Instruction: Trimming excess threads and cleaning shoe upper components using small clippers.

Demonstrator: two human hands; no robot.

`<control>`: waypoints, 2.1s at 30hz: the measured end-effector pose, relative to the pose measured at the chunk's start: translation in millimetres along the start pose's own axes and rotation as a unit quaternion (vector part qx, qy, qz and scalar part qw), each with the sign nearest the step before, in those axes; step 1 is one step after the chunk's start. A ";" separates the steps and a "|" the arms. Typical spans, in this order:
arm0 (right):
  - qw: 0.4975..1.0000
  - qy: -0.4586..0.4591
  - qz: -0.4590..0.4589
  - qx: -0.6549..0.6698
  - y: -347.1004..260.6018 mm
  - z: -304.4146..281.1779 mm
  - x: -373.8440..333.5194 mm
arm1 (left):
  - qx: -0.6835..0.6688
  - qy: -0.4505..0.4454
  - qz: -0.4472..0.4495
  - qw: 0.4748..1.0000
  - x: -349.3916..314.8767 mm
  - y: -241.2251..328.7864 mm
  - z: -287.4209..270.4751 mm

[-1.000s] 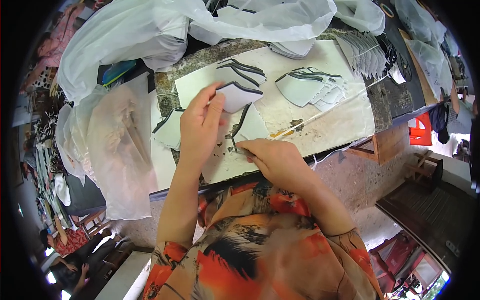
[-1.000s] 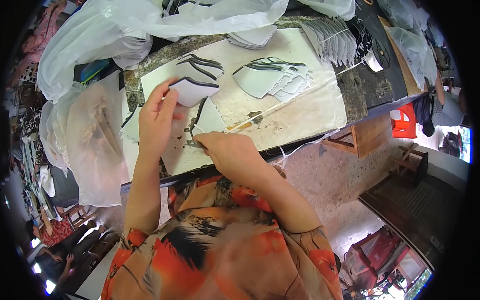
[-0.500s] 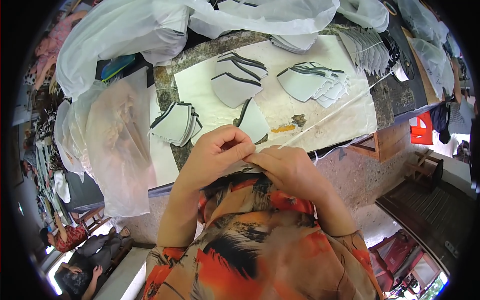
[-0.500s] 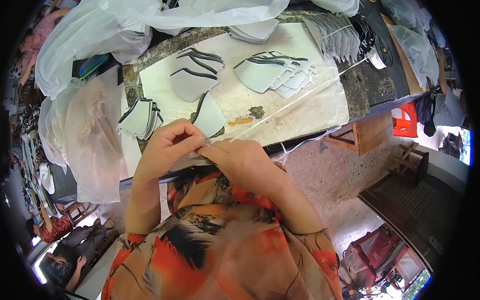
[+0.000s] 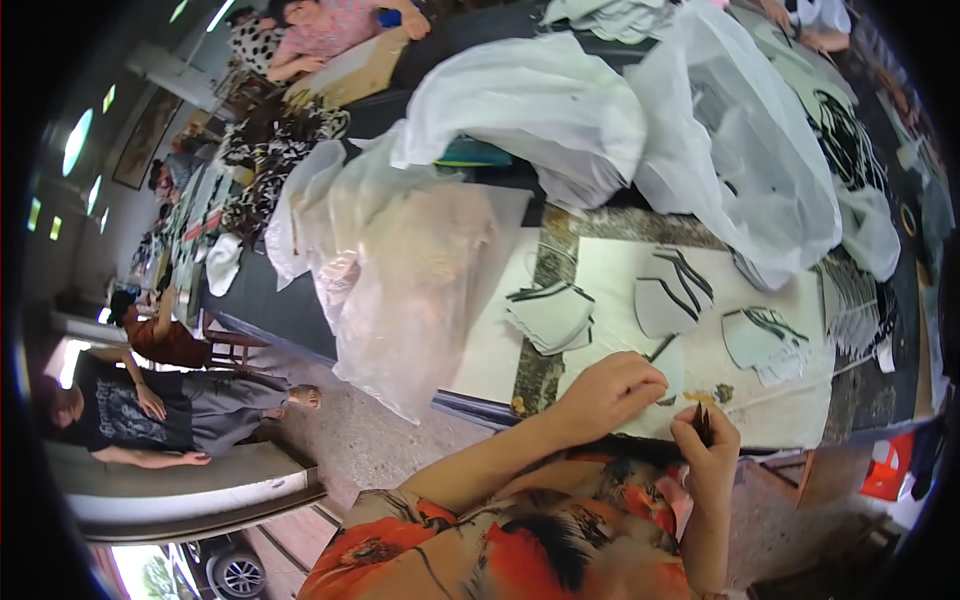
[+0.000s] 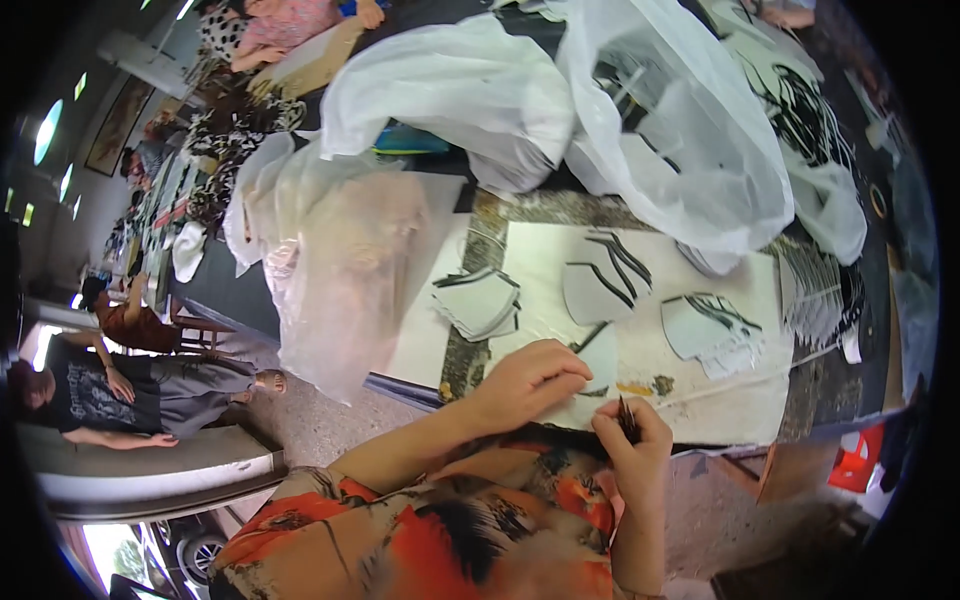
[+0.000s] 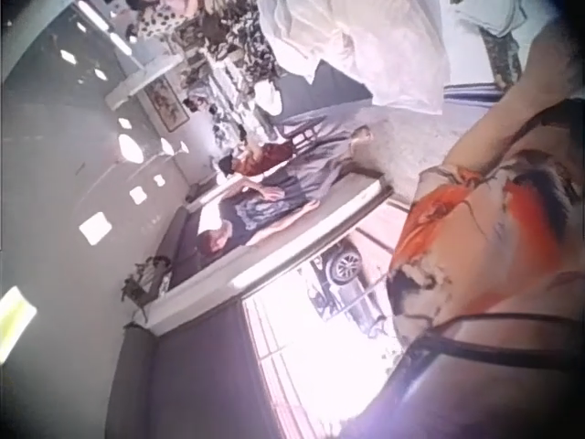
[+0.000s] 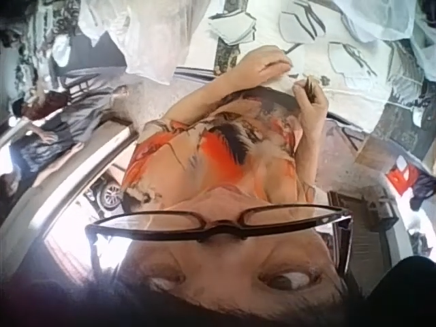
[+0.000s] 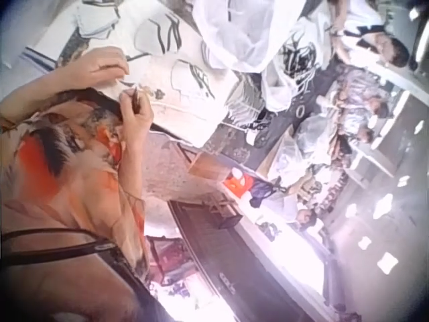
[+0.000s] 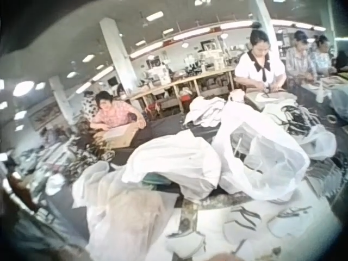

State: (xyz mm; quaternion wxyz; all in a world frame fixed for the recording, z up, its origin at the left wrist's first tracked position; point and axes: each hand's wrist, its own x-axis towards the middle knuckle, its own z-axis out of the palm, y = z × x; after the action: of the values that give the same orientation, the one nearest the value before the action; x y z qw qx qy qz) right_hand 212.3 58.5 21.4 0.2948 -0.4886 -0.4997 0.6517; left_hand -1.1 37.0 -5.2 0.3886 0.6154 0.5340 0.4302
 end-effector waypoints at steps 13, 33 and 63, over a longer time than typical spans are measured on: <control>1.000 -0.011 0.006 0.009 -3.0 4.2 -5.4 | 0.206 -0.024 0.202 0.957 -21.3 -21.8 4.8; 0.990 -0.122 0.061 0.038 -12.5 27.5 -22.2 | 0.227 0.016 0.132 0.965 -51.4 -11.6 7.1; 0.968 0.069 -0.025 -0.242 4.6 33.4 30.2 | 0.322 0.028 0.118 0.939 -48.1 -1.5 9.8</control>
State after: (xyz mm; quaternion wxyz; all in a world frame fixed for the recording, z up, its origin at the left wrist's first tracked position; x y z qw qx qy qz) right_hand 171.1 71.2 7.5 0.2181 -0.5764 -0.6331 0.4684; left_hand 4.8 -10.6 -15.4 0.1011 0.7538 0.5785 0.2947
